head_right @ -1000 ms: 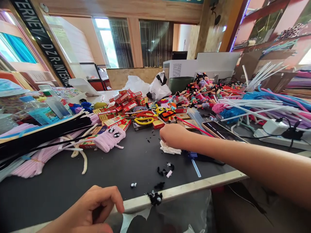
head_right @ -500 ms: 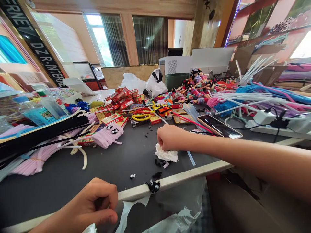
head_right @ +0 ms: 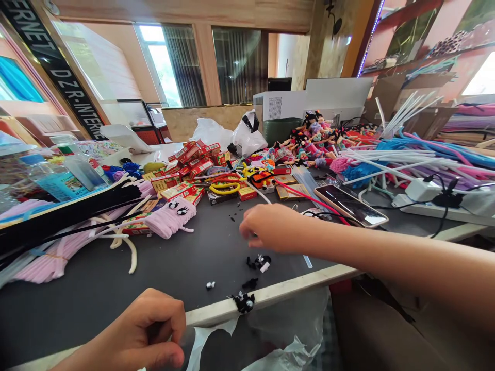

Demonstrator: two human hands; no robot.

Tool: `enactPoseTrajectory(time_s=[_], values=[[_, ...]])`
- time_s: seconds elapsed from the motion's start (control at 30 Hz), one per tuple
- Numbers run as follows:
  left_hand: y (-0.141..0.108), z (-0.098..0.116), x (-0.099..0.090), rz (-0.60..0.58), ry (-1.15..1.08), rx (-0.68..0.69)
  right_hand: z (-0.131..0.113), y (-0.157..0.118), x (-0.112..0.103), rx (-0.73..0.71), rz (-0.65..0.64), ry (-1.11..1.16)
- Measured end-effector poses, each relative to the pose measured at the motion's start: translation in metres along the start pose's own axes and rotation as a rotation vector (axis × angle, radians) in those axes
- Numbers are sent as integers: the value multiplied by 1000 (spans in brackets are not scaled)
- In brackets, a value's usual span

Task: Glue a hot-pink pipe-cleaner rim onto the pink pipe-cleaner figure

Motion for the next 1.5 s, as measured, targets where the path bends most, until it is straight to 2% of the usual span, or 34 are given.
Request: enactPoseTrajectory(time_s=[0.1, 0.2, 0.33, 0.53, 0.7, 0.87, 1.13, 1.5], values=[[-1, -8, 3, -17, -46, 17, -8, -5, 5, -92, -121, 60], [-1, -13, 3, -14, -37, 7, -8, -8, 12, -82, -156, 58], [-1, -10, 1, -32, 3, -43, -1, -11, 18, -48, -134, 50], [-2, -8, 1, -29, 16, -75, 5, -14, 15, -21, -137, 45], [-1, -13, 3, -29, -15, -36, 6, -14, 17, -16, -133, 65], [-1, -15, 3, -11, -12, 30, 7, -16, 18, -9, -71, 125], [-1, -13, 3, -30, -35, 15, 14, -20, 14, 48, 22, 166], [-1, -11, 4, -11, -29, 52, 17, -15, 14, 76, -12, 148]])
Point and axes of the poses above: each hand's wrist, its own y-axis towards the middle knuckle, its own x-axis out of the palm, z = x × y, the point moved 2 cm from there along y, towards the middle knuckle, and after that the axes turned 15 degrees about z, right-handed, at the moved point
